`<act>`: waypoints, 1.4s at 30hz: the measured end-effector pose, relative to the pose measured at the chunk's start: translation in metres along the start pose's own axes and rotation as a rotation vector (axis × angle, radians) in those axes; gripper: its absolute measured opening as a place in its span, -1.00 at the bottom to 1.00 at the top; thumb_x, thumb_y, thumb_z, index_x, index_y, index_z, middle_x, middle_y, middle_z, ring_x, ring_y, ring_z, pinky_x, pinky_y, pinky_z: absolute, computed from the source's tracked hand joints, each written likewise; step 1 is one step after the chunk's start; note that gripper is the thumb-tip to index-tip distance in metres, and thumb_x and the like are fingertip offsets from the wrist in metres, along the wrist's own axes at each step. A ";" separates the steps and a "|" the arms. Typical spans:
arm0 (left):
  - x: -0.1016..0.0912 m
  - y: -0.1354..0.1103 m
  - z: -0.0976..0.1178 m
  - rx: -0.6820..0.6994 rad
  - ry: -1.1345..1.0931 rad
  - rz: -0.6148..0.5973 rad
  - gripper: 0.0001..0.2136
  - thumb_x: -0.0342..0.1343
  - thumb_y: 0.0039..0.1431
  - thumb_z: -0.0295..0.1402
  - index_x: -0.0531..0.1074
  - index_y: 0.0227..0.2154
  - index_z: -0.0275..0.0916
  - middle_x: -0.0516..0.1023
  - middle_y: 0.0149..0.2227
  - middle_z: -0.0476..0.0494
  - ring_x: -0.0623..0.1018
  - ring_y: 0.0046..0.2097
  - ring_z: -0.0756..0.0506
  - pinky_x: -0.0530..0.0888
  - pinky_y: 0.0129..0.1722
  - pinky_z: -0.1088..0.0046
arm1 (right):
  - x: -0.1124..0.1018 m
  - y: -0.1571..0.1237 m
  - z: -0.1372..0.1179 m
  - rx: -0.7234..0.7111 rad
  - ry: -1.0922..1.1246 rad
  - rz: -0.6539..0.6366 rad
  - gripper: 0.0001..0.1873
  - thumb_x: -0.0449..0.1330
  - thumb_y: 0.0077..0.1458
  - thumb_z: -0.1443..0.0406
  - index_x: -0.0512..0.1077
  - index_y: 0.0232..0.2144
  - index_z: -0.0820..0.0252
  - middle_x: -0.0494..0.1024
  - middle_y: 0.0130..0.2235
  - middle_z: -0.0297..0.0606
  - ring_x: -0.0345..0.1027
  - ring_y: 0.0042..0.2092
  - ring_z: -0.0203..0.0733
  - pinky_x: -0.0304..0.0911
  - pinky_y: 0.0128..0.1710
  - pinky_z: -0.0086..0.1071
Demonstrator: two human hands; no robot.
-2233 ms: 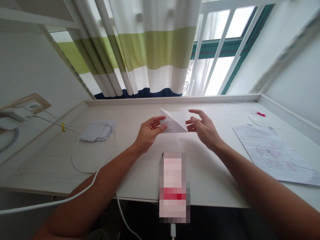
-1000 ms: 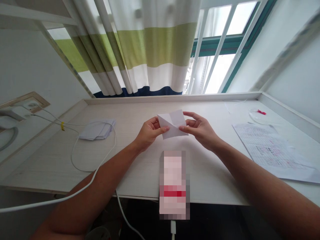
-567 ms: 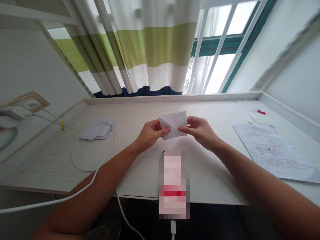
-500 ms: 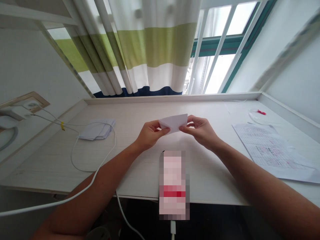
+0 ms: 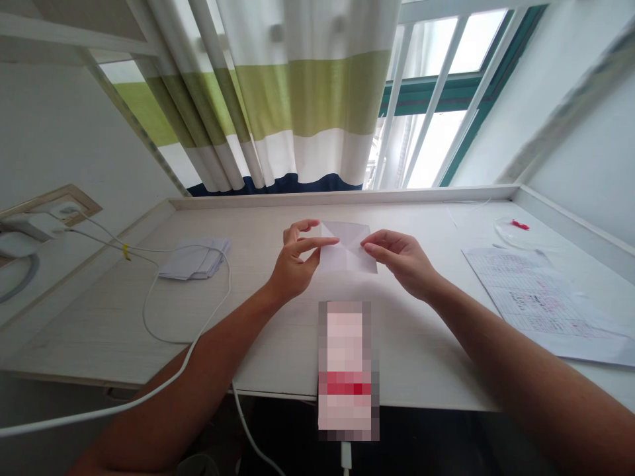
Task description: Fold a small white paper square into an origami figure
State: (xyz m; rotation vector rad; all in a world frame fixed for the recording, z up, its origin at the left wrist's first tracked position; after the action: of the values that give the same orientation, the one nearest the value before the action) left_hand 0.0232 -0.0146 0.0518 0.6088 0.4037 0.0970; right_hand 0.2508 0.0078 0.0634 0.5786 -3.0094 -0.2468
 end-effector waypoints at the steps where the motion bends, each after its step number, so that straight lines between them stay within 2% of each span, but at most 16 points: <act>1: 0.000 0.001 -0.001 -0.060 -0.063 -0.030 -0.67 0.14 0.24 -0.51 0.68 -0.10 0.01 0.44 0.22 -0.14 0.39 0.26 -0.22 0.35 0.24 0.12 | 0.000 0.000 0.001 0.004 0.011 0.007 -0.75 0.47 0.05 0.10 0.61 -0.35 0.12 0.60 -0.32 -0.28 0.41 -0.30 -0.23 0.33 -0.25 -0.26; 4: 0.005 0.002 -0.004 -0.292 -0.391 -0.177 -0.64 0.01 0.24 -0.47 0.60 -0.01 -0.15 0.59 0.05 -0.19 0.55 0.09 -0.18 0.44 0.12 0.20 | 0.000 0.001 0.004 -0.002 0.032 0.025 -0.73 0.51 -0.01 0.13 0.59 -0.34 0.13 0.61 -0.30 -0.27 0.42 -0.29 -0.22 0.34 -0.26 -0.26; 6: 0.009 0.001 -0.004 -0.417 -0.562 -0.238 -0.73 -0.01 0.28 -0.39 0.54 -0.06 -0.20 0.63 -0.16 -0.14 0.61 -0.11 -0.11 0.49 -0.03 0.30 | 0.000 0.002 0.005 -0.006 0.023 0.029 -0.72 0.51 -0.01 0.14 0.57 -0.35 0.15 0.60 -0.30 -0.28 0.42 -0.29 -0.23 0.33 -0.27 -0.28; 8: 0.013 -0.001 -0.003 -0.481 -0.595 -0.243 -0.83 0.09 0.32 -0.27 0.47 -0.12 -0.18 0.60 -0.32 -0.04 0.59 -0.29 -0.05 0.49 -0.22 0.42 | 0.001 0.002 0.006 0.002 0.014 0.019 -0.69 0.53 -0.03 0.15 0.52 -0.38 0.16 0.57 -0.35 -0.31 0.39 -0.32 -0.26 0.29 -0.31 -0.30; 11: 0.020 -0.005 -0.001 -0.513 -0.593 -0.252 -0.71 0.32 0.20 -0.16 0.40 -0.14 -0.13 0.56 -0.42 0.05 0.55 -0.43 -0.01 0.44 -0.40 0.50 | 0.003 0.001 0.007 0.042 0.063 -0.001 -0.56 0.56 -0.09 0.16 0.36 -0.41 0.12 0.53 -0.42 -0.40 0.39 -0.36 -0.26 0.26 -0.35 -0.32; 14: 0.023 -0.007 0.000 -0.498 -0.656 -0.238 -0.64 0.40 0.11 -0.16 0.41 -0.14 -0.14 0.62 -0.33 -0.01 0.60 -0.36 -0.05 0.49 -0.35 0.46 | 0.003 0.000 0.009 0.078 0.105 0.005 -0.46 0.55 -0.08 0.12 0.24 -0.32 0.06 0.58 -0.40 -0.42 0.46 -0.34 -0.20 0.29 -0.33 -0.29; 20: 0.019 -0.006 -0.004 -0.512 -0.683 -0.250 -0.60 0.45 0.08 -0.19 0.49 -0.07 -0.15 0.66 -0.28 -0.06 0.60 -0.28 -0.05 0.50 -0.27 0.45 | 0.001 0.000 0.009 0.115 0.104 0.015 -0.41 0.53 -0.06 0.14 0.26 -0.13 0.03 0.66 -0.32 -0.36 0.49 -0.31 -0.17 0.36 -0.22 -0.19; 25: 0.017 -0.005 -0.003 -0.456 -0.658 -0.222 -0.57 0.48 0.03 -0.24 0.52 -0.04 -0.17 0.67 -0.22 -0.09 0.60 -0.24 -0.06 0.52 -0.22 0.43 | 0.004 -0.002 0.006 0.070 0.100 -0.052 -0.54 0.50 0.00 0.18 0.40 -0.11 0.05 0.66 -0.33 -0.36 0.46 -0.32 -0.21 0.34 -0.25 -0.23; 28: 0.019 -0.005 -0.003 -0.442 -0.686 -0.238 -0.57 0.49 0.03 -0.29 0.53 -0.04 -0.17 0.67 -0.22 -0.09 0.61 -0.22 -0.05 0.52 -0.20 0.43 | 0.009 -0.002 0.006 0.055 0.064 -0.105 -0.61 0.53 -0.04 0.16 0.54 -0.19 0.12 0.65 -0.28 -0.29 0.48 -0.24 -0.17 0.37 -0.20 -0.21; 34: 0.017 -0.003 -0.004 -0.421 -0.671 -0.202 -0.60 0.49 0.03 -0.30 0.61 -0.05 -0.19 0.72 -0.19 -0.15 0.66 -0.14 -0.11 0.58 -0.07 0.29 | 0.005 -0.001 0.006 -0.003 0.058 0.015 -0.62 0.54 -0.06 0.10 0.65 -0.20 0.08 0.64 -0.24 -0.26 0.48 -0.20 -0.16 0.43 -0.16 -0.19; 39: 0.018 -0.003 -0.004 -0.426 -0.680 -0.140 -0.64 0.51 -0.01 -0.29 0.68 -0.11 -0.18 0.74 -0.16 -0.17 0.67 -0.12 -0.13 0.60 -0.02 0.22 | 0.005 -0.001 0.007 -0.034 0.011 0.016 -0.63 0.52 -0.01 0.07 0.65 -0.16 0.05 0.64 -0.23 -0.25 0.48 -0.17 -0.13 0.47 -0.15 -0.15; 42: 0.020 -0.004 -0.005 -0.435 -0.696 -0.115 -0.66 0.50 -0.01 -0.27 0.69 -0.13 -0.16 0.74 -0.16 -0.16 0.66 -0.11 -0.13 0.59 -0.02 0.22 | 0.005 0.000 0.007 -0.095 -0.098 0.036 -0.62 0.49 0.03 0.03 0.66 -0.12 0.01 0.61 -0.12 -0.21 0.48 -0.06 -0.05 0.50 -0.07 -0.06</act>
State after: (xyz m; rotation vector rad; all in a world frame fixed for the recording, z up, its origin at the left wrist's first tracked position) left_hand 0.0393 -0.0111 0.0386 0.1607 -0.2570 -0.1361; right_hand 0.2459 0.0068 0.0569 0.5186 -3.0776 -0.4247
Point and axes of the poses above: each hand's wrist, its own y-axis towards the middle knuckle, its own x-axis out of the palm, z = x × y, the point moved 3 cm from there along y, towards the middle knuckle
